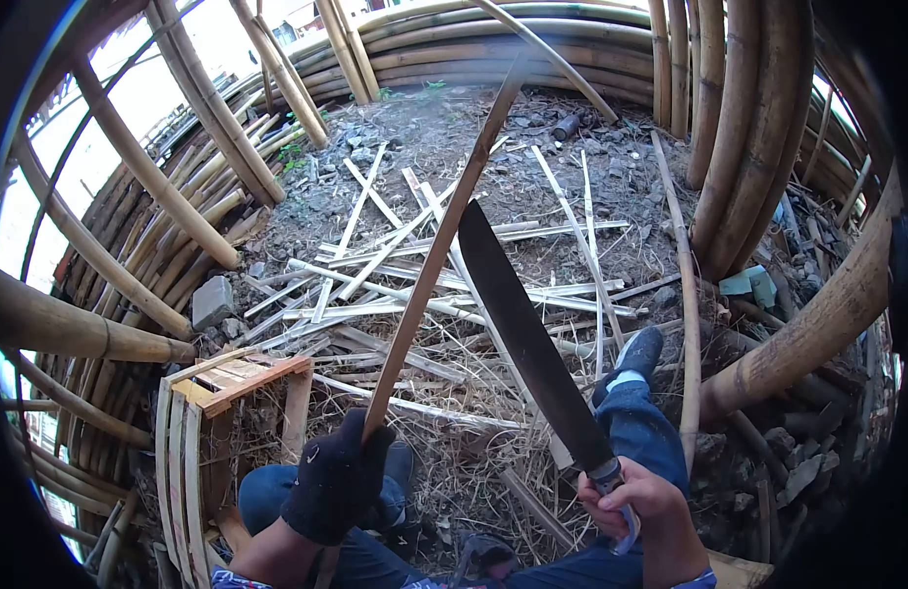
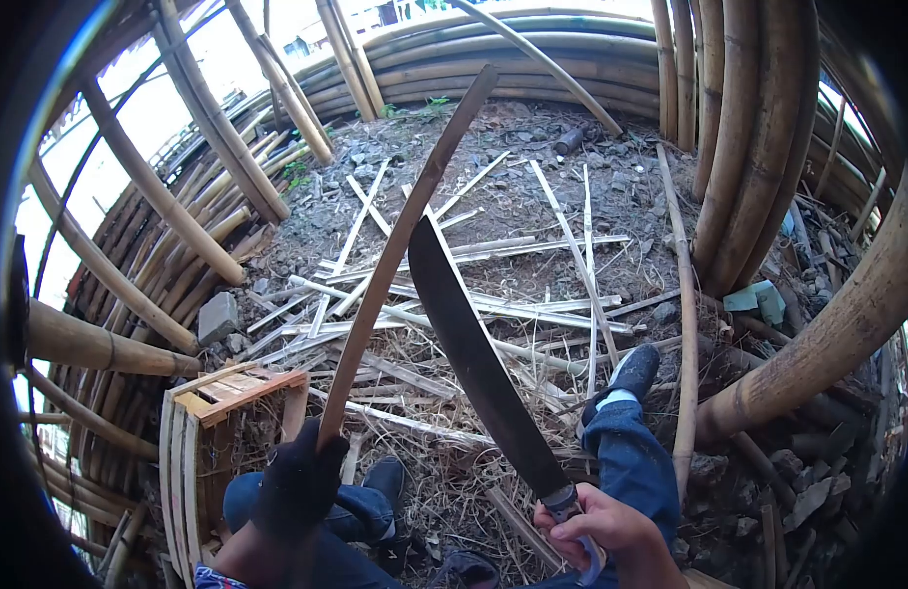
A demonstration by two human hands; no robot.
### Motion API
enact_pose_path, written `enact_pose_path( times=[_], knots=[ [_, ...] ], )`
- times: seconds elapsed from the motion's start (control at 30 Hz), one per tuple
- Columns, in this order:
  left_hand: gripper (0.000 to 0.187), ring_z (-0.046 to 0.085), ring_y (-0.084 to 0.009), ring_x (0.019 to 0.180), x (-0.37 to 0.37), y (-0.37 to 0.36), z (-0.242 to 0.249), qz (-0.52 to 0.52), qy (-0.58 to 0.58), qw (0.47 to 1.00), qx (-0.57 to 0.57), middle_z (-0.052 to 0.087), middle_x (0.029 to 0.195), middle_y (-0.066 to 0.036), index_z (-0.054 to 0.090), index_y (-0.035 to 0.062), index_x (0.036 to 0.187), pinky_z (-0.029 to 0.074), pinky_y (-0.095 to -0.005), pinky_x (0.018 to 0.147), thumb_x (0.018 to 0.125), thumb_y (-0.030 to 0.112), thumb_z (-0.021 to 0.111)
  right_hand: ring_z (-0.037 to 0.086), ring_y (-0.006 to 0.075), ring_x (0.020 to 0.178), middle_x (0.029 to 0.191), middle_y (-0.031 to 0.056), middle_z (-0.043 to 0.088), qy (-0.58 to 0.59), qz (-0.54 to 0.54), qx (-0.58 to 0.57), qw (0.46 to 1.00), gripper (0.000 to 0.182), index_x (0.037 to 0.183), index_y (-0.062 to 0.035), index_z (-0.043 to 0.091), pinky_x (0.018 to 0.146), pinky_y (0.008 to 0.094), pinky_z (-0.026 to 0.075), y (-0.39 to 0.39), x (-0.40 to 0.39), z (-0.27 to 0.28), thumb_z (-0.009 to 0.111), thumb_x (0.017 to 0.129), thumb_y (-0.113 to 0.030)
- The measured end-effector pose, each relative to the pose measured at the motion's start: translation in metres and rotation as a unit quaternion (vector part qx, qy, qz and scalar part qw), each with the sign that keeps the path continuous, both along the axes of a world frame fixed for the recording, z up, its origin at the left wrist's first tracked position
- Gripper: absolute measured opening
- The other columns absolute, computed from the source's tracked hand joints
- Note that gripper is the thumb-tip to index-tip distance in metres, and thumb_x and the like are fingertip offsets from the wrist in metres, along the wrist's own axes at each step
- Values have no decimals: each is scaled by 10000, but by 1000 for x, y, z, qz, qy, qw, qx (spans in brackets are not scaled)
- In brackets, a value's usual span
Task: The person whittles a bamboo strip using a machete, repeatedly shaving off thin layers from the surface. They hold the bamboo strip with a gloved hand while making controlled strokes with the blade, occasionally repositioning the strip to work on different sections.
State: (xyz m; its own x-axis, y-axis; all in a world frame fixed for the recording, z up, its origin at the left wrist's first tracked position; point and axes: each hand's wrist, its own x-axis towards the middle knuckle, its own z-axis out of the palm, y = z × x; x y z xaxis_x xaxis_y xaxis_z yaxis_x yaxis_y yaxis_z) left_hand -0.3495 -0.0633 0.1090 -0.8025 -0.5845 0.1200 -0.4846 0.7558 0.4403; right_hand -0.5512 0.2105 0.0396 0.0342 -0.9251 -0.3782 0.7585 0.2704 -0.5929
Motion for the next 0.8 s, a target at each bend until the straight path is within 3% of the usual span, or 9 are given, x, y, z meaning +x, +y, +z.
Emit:
enact_pose_path(
  times=[0.13,0.27,0.37,0.4,0.53,0.67,0.73,0.77,0.8],
  knots=[
    [164,593,-385,532,3,-1,0,-3,-37,994,-98,554,569,-171,498,59,888,439,-456,437,898,180,609,472,120,435,550,44,459,5,-9,33,999,274,888,15,479,412,267,410,5,-1,6,677,769,-132],
    [156,598,-377,532,8,-10,-4,-37,-2,995,-98,558,574,-171,507,57,867,430,-456,437,898,173,608,468,116,434,551,40,460,-13,-7,28,1000,278,890,16,480,413,266,408,3,0,4,677,770,-140],
    [141,602,-364,534,11,-19,-8,0,28,999,20,552,569,-167,526,50,864,421,-431,441,902,164,598,463,116,432,551,40,459,-18,4,13,1000,278,891,14,482,413,264,406,1,0,-2,676,771,-146],
    [136,603,-363,539,13,-24,-11,11,31,993,115,546,566,-168,535,46,871,420,-418,446,905,164,593,459,115,430,550,40,458,-20,8,8,1000,279,893,14,483,412,262,405,1,0,-3,675,771,-148],
    [126,610,-368,563,7,-19,2,68,45,942,327,545,576,-177,549,39,905,420,-394,463,913,162,576,459,113,432,549,42,458,-9,-3,21,1000,279,903,14,487,412,261,406,-2,4,2,672,770,-146],
    [132,621,-366,571,9,-12,8,75,33,955,285,558,591,-179,544,39,903,424,-402,469,913,166,576,471,120,422,556,36,469,11,12,56,998,246,923,4,492,403,270,416,-10,6,3,637,794,-146],
    [137,633,-352,575,15,-3,9,-7,-8,999,50,565,595,-171,542,43,905,431,-403,477,912,176,575,475,123,416,558,36,475,38,21,92,995,232,927,0,492,399,273,419,-18,11,0,623,801,-146],
    [137,633,-352,575,17,-8,6,-6,-8,999,49,565,595,-171,542,43,905,431,-403,477,912,176,575,477,126,410,560,37,483,55,13,121,991,221,929,-5,493,393,273,419,-22,15,-4,612,803,-142],
    [142,634,-357,580,18,-18,2,29,6,990,141,565,593,-169,542,43,906,433,-405,479,912,181,574,479,129,405,563,38,491,73,6,149,986,210,931,-10,493,388,274,419,-24,18,-8,602,804,-138]
  ],
)
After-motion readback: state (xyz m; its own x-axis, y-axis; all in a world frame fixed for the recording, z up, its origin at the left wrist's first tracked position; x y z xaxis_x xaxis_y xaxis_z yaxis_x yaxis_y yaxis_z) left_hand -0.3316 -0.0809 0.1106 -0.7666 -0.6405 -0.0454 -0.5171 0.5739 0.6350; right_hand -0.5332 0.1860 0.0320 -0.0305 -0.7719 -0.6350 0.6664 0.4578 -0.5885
